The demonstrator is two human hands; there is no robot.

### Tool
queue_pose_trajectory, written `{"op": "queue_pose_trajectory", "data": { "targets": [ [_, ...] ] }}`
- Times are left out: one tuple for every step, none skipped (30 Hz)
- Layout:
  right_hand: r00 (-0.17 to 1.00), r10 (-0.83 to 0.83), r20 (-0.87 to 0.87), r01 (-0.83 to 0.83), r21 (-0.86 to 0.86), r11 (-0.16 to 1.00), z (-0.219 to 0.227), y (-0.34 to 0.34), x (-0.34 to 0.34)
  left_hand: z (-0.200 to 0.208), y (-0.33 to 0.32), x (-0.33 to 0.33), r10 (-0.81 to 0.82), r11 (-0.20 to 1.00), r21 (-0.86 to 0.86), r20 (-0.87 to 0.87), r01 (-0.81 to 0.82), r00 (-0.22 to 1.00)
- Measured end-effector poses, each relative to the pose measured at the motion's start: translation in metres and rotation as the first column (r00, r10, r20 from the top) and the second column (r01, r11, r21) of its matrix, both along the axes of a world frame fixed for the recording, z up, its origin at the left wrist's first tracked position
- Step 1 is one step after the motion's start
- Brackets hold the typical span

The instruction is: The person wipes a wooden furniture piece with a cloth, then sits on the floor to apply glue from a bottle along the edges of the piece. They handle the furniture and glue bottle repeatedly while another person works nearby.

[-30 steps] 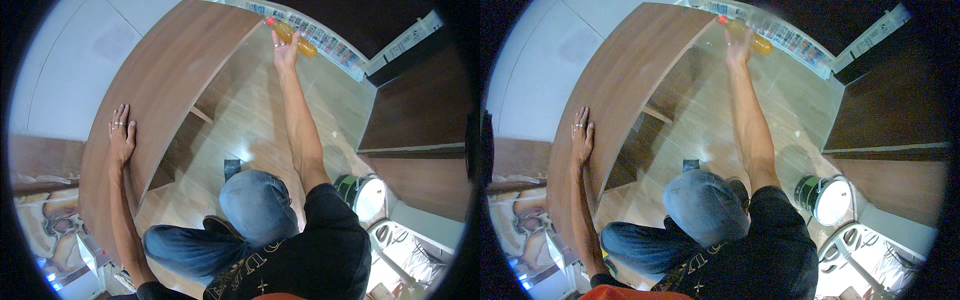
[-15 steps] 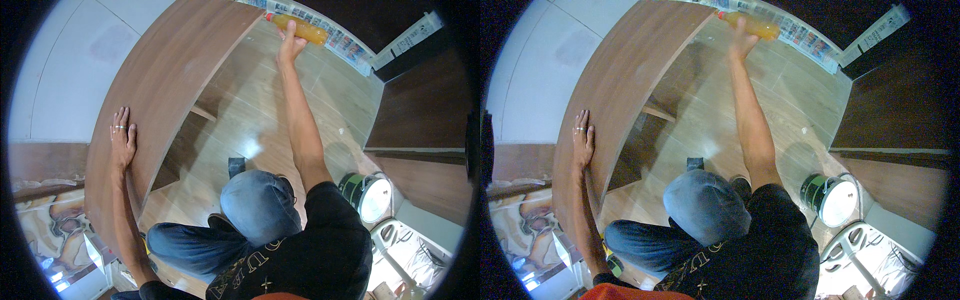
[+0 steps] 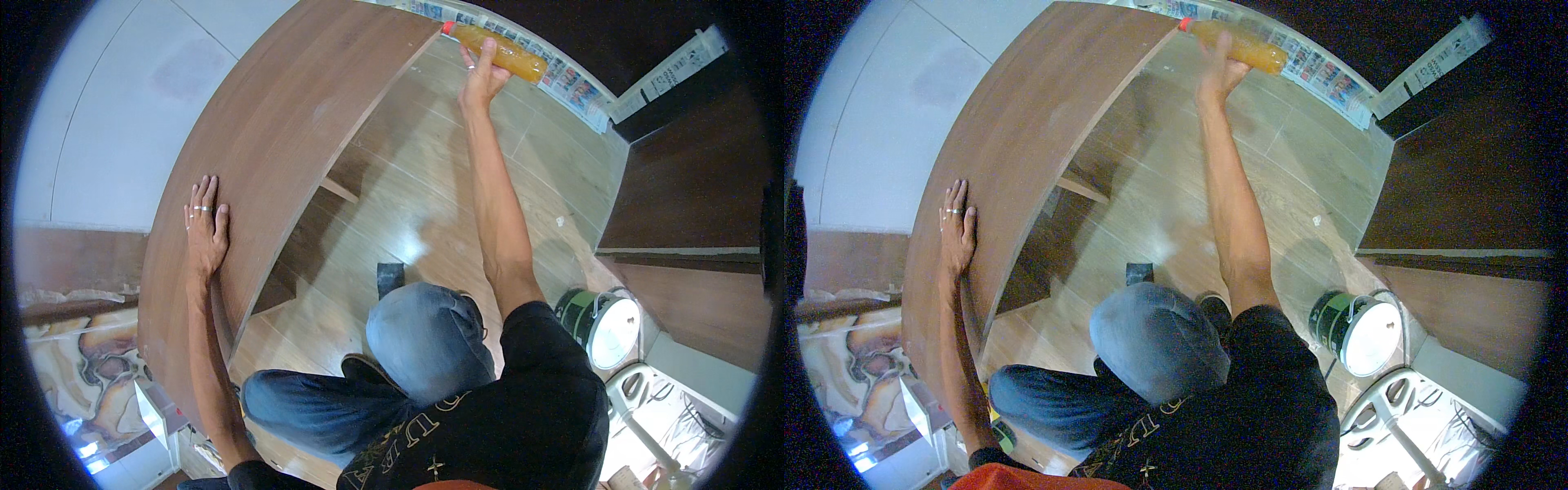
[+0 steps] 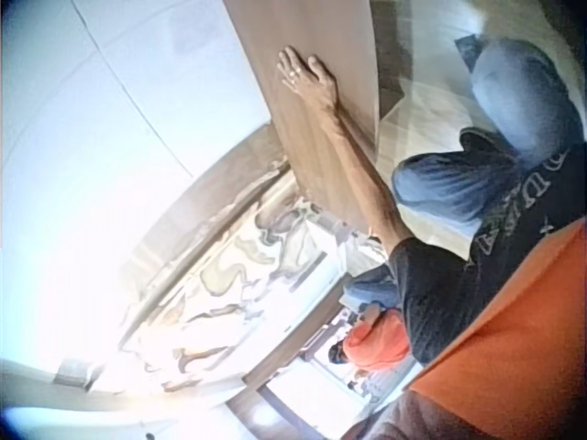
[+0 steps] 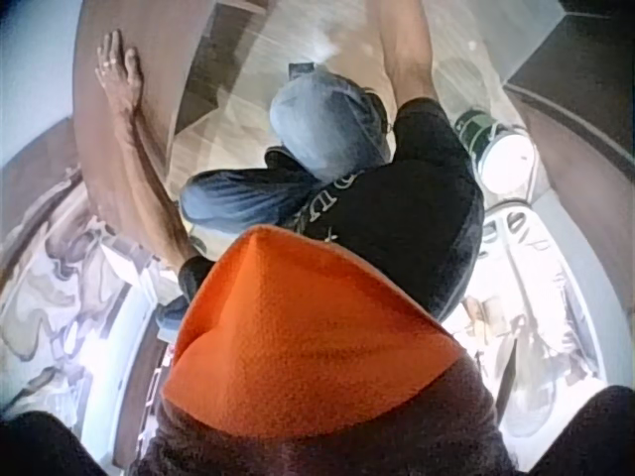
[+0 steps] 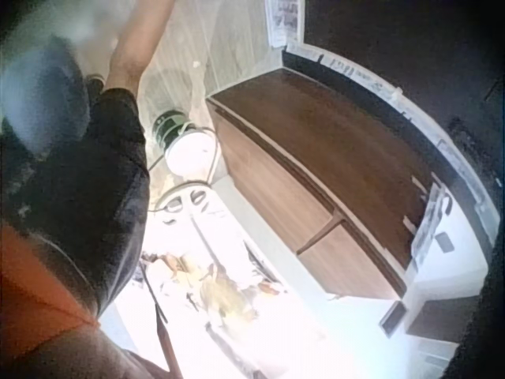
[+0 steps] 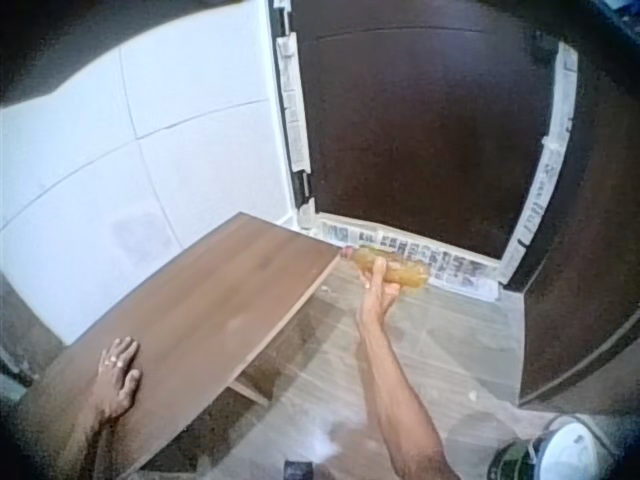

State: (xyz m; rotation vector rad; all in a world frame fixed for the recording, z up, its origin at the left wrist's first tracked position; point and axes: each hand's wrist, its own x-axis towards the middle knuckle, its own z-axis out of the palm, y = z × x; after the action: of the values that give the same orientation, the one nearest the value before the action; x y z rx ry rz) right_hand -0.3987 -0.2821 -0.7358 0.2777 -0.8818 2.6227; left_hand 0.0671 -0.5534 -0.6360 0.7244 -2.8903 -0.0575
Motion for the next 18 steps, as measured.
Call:
{"op": "queue_pose_trajectory", "data": {
  "targets": [
    [1.000, -0.001, -0.017, 0.001, 0.001, 1.000, -0.003, 0.000, -0.004, 0.000, 0.000, -0.001, -0.004, 1.000, 0.002, -0.011, 0.004, 1.000],
    [1.000, -0.017, 0.011, 0.017, 0.020, 1.000, -0.004, 0.000, -0.003, -0.002, 0.000, 0.000, -0.004, 1.000, 0.007, -0.016, 0.004, 1.000],
    [0.999, -0.034, 0.038, 0.033, 0.039, 0.999, -0.004, -0.001, -0.002, -0.003, -0.001, 0.002, -0.008, 1.000, 0.008, -0.015, 0.008, 1.000],
    [0.997, -0.052, 0.064, 0.048, 0.059, 0.997, -0.005, -0.001, -0.002, -0.005, -0.001, 0.004, -0.011, 1.000, 0.010, -0.014, 0.011, 1.000],
    [0.998, -0.019, 0.055, 0.017, 0.039, 0.999, -0.003, -0.001, 0.000, -0.003, -0.001, 0.003, -0.012, 1.000, 0.005, -0.017, 0.012, 1.000],
    [0.999, 0.013, 0.046, -0.014, 0.020, 1.000, -0.003, 0.000, 0.002, -0.001, 0.000, 0.003, -0.002, 1.000, 0.006, -0.018, 0.002, 1.000],
    [0.998, 0.046, 0.036, -0.046, 0.002, 0.999, -0.001, 0.000, 0.003, 0.001, 0.001, 0.003, 0.008, 1.000, 0.007, -0.018, -0.008, 1.000],
    [1.000, -0.005, 0.004, 0.005, 0.027, 1.000, -0.002, 0.001, -0.005, 0.001, 0.003, 0.002, 0.010, 1.000, 0.014, -0.018, -0.009, 1.000],
    [0.998, -0.057, -0.028, 0.058, 0.054, 0.997, -0.002, 0.001, -0.018, -0.001, 0.003, -0.001, 0.000, 1.000, 0.016, -0.021, 0.000, 1.000],
    [0.992, -0.107, -0.061, 0.112, 0.080, 0.991, -0.006, 0.003, -0.027, -0.002, 0.001, -0.004, -0.010, 1.000, 0.018, -0.025, 0.010, 1.000],
    [0.997, -0.077, -0.026, 0.079, 0.078, 0.994, -0.006, 0.001, -0.022, -0.003, -0.001, -0.001, -0.006, 1.000, 0.014, -0.023, 0.006, 1.000],
    [0.999, -0.047, 0.003, 0.047, 0.072, 0.996, -0.001, 0.002, -0.015, -0.002, -0.002, 0.002, -0.002, 1.000, 0.010, -0.014, 0.002, 1.000],
    [0.999, -0.018, 0.032, 0.015, 0.064, 0.998, 0.005, 0.001, -0.008, -0.001, -0.002, 0.005, 0.003, 1.000, 0.005, -0.005, -0.003, 1.000],
    [1.000, 0.008, 0.018, -0.009, 0.055, 0.998, 0.003, 0.004, -0.008, -0.002, -0.001, 0.005, 0.001, 1.000, 0.006, 0.001, -0.001, 1.000],
    [0.999, 0.033, 0.005, -0.033, 0.046, 0.998, 0.000, 0.008, -0.008, -0.002, -0.002, 0.004, 0.001, 1.000, 0.001, -0.008, -0.001, 1.000],
    [0.998, 0.059, -0.008, -0.059, 0.037, 0.998, -0.001, 0.010, -0.009, -0.001, -0.003, 0.003, 0.002, 1.000, -0.005, -0.016, -0.002, 1.000],
    [0.999, 0.032, -0.007, -0.032, 0.044, 0.999, -0.005, 0.010, -0.010, -0.003, -0.003, 0.002, -0.005, 1.000, -0.007, -0.018, 0.005, 1.000],
    [1.000, 0.005, -0.007, -0.005, 0.051, 0.999, -0.007, 0.006, -0.012, -0.005, -0.002, 0.001, -0.008, 1.000, -0.003, -0.017, 0.008, 1.000]
  ]
}}
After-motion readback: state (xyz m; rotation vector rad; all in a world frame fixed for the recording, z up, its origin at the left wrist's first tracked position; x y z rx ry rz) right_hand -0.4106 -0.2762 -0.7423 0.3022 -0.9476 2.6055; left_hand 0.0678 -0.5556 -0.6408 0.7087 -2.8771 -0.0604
